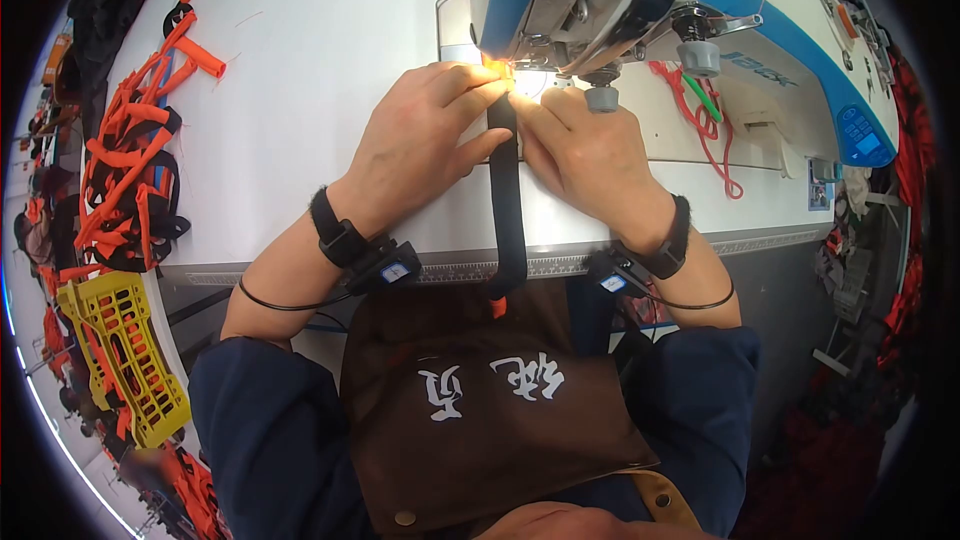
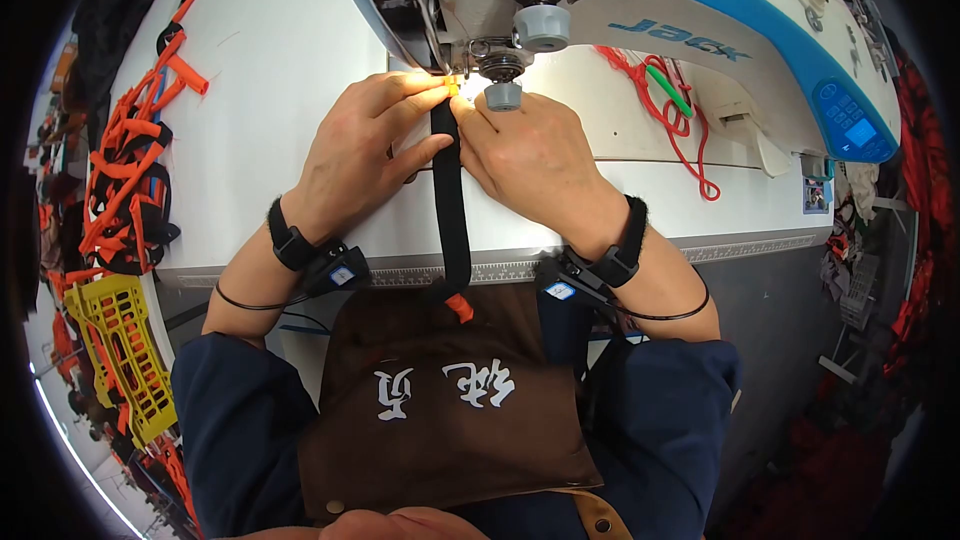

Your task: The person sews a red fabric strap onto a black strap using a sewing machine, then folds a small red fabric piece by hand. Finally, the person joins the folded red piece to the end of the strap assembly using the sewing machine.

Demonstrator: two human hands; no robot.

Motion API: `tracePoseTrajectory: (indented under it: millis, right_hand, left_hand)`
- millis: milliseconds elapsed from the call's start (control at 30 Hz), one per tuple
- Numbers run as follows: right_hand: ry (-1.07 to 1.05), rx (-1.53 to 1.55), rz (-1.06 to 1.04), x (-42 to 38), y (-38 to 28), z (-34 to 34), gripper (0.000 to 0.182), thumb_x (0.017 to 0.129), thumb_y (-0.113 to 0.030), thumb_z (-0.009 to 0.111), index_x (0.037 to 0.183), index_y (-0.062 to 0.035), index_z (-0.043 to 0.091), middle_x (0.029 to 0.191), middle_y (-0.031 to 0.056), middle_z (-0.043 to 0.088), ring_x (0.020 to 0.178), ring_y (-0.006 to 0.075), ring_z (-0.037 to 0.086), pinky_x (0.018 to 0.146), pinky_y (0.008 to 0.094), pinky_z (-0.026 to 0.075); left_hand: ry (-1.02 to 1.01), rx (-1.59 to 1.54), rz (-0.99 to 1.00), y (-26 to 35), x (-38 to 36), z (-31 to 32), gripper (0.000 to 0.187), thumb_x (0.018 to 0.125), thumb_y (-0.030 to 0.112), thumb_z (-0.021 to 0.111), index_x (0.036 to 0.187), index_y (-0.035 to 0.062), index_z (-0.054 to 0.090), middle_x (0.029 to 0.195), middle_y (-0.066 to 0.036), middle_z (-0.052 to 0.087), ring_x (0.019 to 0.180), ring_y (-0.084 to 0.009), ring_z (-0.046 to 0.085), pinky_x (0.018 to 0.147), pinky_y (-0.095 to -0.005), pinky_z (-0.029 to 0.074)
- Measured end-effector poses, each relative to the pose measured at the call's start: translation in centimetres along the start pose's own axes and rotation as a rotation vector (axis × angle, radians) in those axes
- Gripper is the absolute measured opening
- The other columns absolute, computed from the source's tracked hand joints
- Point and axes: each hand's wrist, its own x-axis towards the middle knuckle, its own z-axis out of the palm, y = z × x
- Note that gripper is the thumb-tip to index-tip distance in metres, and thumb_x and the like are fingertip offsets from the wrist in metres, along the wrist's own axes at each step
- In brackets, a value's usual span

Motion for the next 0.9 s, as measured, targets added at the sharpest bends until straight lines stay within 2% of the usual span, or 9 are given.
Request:
tracePoseTrajectory:
  millis: [133, 233, 433, 533, 733, 833, 900]
  right_hand:
    - [0.023, 0.022, 0.013, 0.09, -0.02, -0.13, 0.035, 0.085, -0.014, 0.08, 0.117, -0.0032, 0.073, 0.087, 0.0057, 0.068, 0.074, 0.0266, 0.069, 0.062, 0.0394, 0.055]
    - [0.033, 0.045, 0.014, -0.1, 0.06, 0.01, 0.024, 0.088, -0.009, 0.08, 0.11, -0.0073, 0.073, 0.092, 0.0055, 0.063, 0.067, 0.0251, 0.066, 0.055, 0.0374, 0.053]
    - [0.032, 0.056, 0.028, -0.39, 0.24, 0.33, 0.024, 0.09, -0.01, 0.08, 0.113, -0.009, 0.074, 0.092, 0.0051, 0.065, 0.063, 0.025, 0.066, 0.052, 0.0375, 0.052]
    - [0.019, 0.066, 0.061, -0.2, 0.03, 0.08, 0.023, 0.09, -0.014, 0.077, 0.11, -0.0044, 0.072, 0.079, 0.0072, 0.068, 0.072, 0.0274, 0.07, 0.06, 0.0409, 0.055]
    - [0.015, 0.088, 0.087, -0.21, 0.05, 0.09, 0.016, 0.092, -0.013, 0.075, 0.105, -0.0055, 0.071, 0.077, 0.0079, 0.067, 0.07, 0.0275, 0.069, 0.06, 0.0423, 0.054]
    - [0.032, 0.09, 0.057, -0.64, 0.59, 0.62, 0.028, 0.093, -0.011, 0.078, 0.12, -0.0112, 0.074, 0.09, 0.0049, 0.068, 0.062, 0.0251, 0.067, 0.052, 0.038, 0.051]
    - [0.029, 0.093, 0.059, -0.66, 0.63, 0.67, 0.028, 0.093, -0.011, 0.078, 0.12, -0.0113, 0.074, 0.091, 0.005, 0.068, 0.061, 0.0253, 0.067, 0.052, 0.0382, 0.051]
  left_hand:
    - [0.011, 0.061, 0.021, 0.17, -0.25, -0.1, 0.047, 0.087, 0.022, 0.087, 0.129, 0.0068, 0.071, 0.129, -0.007, 0.071, 0.118, -0.0299, 0.067, 0.102, -0.0432, 0.053]
    - [-0.01, 0.095, 0.007, 0.28, -0.27, -0.23, 0.048, 0.087, 0.024, 0.087, 0.129, 0.0082, 0.072, 0.131, -0.005, 0.072, 0.12, -0.0288, 0.067, 0.104, -0.0427, 0.052]
    - [-0.018, 0.089, -0.007, 0.36, -0.13, -0.41, 0.047, 0.087, 0.024, 0.087, 0.13, 0.0084, 0.072, 0.133, -0.005, 0.072, 0.122, -0.0283, 0.067, 0.106, -0.0421, 0.052]
    - [-0.036, 0.061, -0.027, 0.33, -0.01, -0.59, 0.048, 0.089, 0.024, 0.086, 0.133, 0.0082, 0.073, 0.136, -0.008, 0.073, 0.125, -0.0307, 0.067, 0.108, -0.0437, 0.051]
    - [-0.04, 0.057, -0.045, 0.3, 0.14, -0.54, 0.049, 0.091, 0.025, 0.086, 0.136, 0.0081, 0.074, 0.135, -0.01, 0.075, 0.126, -0.0323, 0.067, 0.11, -0.045, 0.05]
    - [-0.036, 0.069, -0.044, 0.12, 0.19, -0.53, 0.048, 0.09, 0.026, 0.086, 0.134, 0.0079, 0.076, 0.133, -0.011, 0.075, 0.126, -0.0325, 0.067, 0.111, -0.0451, 0.05]
    - [-0.035, 0.078, -0.042, 0.07, 0.24, -0.55, 0.048, 0.09, 0.026, 0.087, 0.133, 0.0076, 0.076, 0.132, -0.011, 0.076, 0.126, -0.0328, 0.067, 0.111, -0.0451, 0.05]
